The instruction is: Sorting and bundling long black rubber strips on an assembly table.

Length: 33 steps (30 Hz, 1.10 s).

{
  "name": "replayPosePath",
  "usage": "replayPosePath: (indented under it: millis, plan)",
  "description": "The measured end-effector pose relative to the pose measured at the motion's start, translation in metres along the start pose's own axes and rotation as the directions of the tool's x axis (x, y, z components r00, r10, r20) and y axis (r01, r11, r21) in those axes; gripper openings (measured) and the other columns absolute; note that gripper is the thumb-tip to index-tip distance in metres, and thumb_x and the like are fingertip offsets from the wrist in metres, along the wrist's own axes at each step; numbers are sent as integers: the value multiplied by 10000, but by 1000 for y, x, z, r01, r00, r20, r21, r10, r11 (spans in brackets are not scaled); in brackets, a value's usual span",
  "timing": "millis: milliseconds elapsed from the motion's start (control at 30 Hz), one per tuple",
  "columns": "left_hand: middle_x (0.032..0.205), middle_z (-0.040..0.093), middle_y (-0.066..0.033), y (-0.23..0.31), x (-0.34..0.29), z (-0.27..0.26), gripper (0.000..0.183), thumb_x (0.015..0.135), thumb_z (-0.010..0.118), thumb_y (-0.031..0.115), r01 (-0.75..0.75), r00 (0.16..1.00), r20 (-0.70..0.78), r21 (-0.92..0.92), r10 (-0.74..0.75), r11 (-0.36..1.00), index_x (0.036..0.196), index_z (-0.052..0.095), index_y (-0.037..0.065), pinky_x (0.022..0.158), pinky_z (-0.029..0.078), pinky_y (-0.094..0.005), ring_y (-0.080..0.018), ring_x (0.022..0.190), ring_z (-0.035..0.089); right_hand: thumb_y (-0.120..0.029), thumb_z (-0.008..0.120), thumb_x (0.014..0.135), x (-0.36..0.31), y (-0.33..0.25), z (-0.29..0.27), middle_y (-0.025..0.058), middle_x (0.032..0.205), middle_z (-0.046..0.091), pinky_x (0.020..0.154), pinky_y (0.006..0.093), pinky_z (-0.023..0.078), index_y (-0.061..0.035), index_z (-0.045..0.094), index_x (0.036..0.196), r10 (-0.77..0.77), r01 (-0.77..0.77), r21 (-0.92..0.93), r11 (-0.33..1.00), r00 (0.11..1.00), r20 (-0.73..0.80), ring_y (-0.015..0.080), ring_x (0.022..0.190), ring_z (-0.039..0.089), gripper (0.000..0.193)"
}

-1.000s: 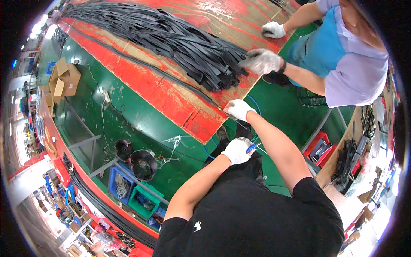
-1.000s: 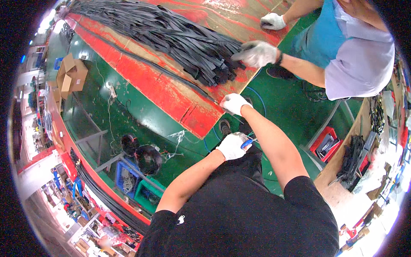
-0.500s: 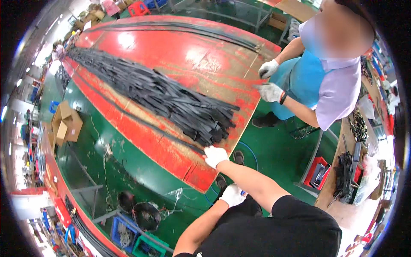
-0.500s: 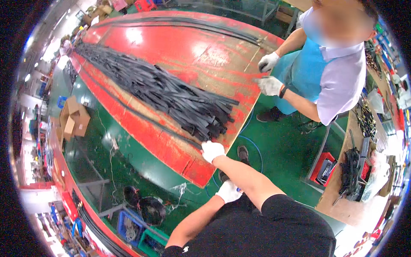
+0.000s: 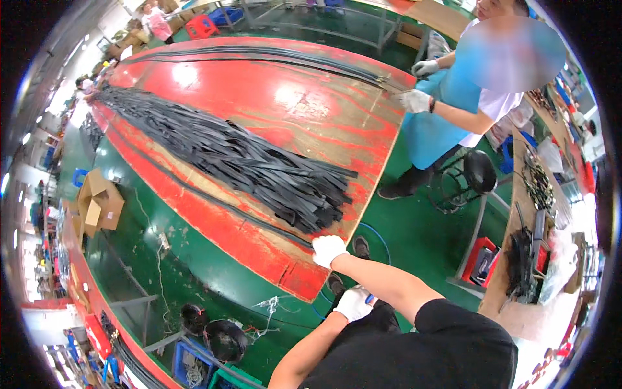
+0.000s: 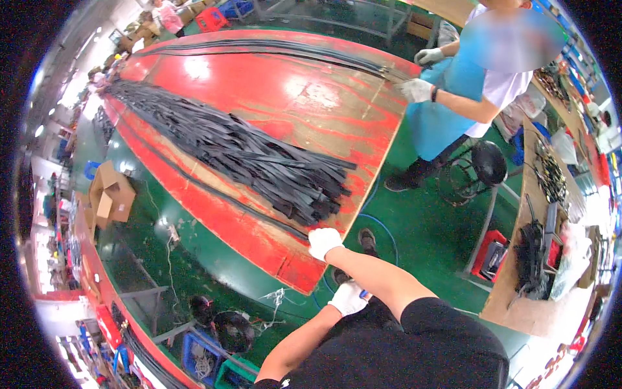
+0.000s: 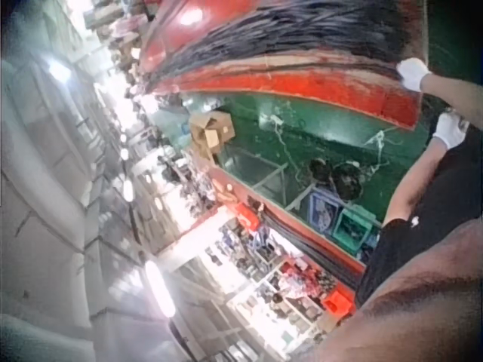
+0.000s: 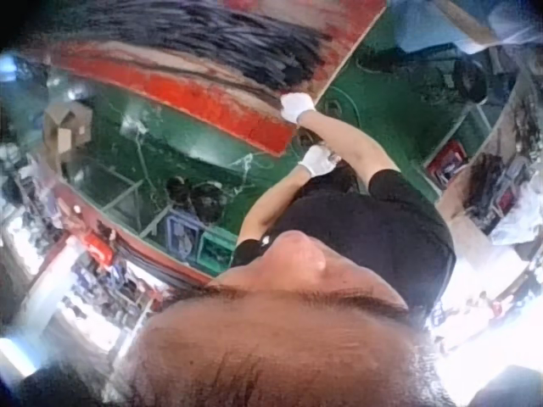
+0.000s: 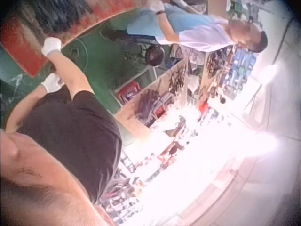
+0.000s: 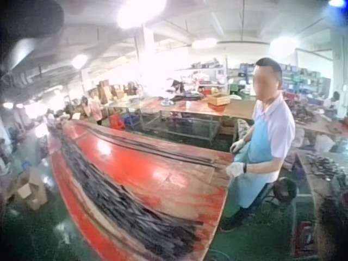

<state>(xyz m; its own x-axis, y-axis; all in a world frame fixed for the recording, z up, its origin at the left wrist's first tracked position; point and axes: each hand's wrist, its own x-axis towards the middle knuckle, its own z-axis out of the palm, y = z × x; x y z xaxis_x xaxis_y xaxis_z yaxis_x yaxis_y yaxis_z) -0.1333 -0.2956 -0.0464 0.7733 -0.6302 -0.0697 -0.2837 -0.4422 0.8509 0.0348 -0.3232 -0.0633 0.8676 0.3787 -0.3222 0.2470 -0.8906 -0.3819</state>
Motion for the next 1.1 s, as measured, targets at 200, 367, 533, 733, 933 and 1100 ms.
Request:
replayPosePath:
  millis: [200, 367, 533, 733, 933, 1100]
  plan:
    - [981, 711, -208, 1, -9, -15, 231, 918, 632, 210, 28, 999, -29, -56, -29, 998, 1096, 675, 69, 837, 548, -487, -424, 943, 680, -431, 594, 891, 4, -21, -15, 321, 1241, 682, 1044, 491, 502, 4, 589, 1253, 238, -316, 406, 858, 944, 231, 468, 1191, 654, 566]
    - [902, 696, -214, -23, 1, 14, 146, 920, 644, 181, -31, 993, -118, -309, -6, 951, 986, 681, 56, 776, 537, -524, -448, 853, 662, -493, 525, 1003, 11, -22, -22, 235, 1334, 677, 1080, 457, 483, -96, 574, 1434, 184, -255, 525, 812, 966, 184, 430, 1255, 630, 588]
    - [899, 692, -214, 5, -3, -3, 129, 902, 656, 132, -74, 988, -145, -113, 57, 991, 1000, 674, 50, 770, 526, -531, -459, 860, 656, -516, 509, 1025, 12, -17, -18, 206, 1270, 709, 1063, 453, 489, -102, 690, 1313, 156, -200, 419, 885, 978, 137, 404, 1227, 644, 536]
    - [883, 680, -231, 21, -3, -13, 174, 910, 651, 194, -84, 991, -105, -42, 79, 996, 1001, 665, 47, 755, 512, -526, -465, 844, 648, -465, 485, 1054, 12, -14, -21, 242, 1177, 711, 974, 509, 511, -107, 690, 1208, 136, -147, 390, 909, 989, 56, 445, 1137, 658, 440]
    - [905, 692, -238, 29, 0, -21, 203, 913, 664, 207, -47, 998, -53, -21, 46, 999, 996, 669, 22, 784, 517, -527, -465, 879, 661, -453, 515, 1048, 12, -21, -27, 235, 1159, 726, 969, 470, 516, -82, 687, 1249, 158, -161, 378, 912, 987, 40, 425, 1130, 675, 456]
    - [921, 698, -256, 35, -1, -22, 232, 919, 665, 214, -20, 999, -29, -14, 19, 1000, 994, 677, -6, 805, 517, -531, -472, 904, 669, -451, 524, 1048, 8, -32, -37, 222, 1193, 728, 993, 453, 519, -91, 688, 1301, 107, -99, 387, 917, 994, 1, 399, 1151, 681, 470]
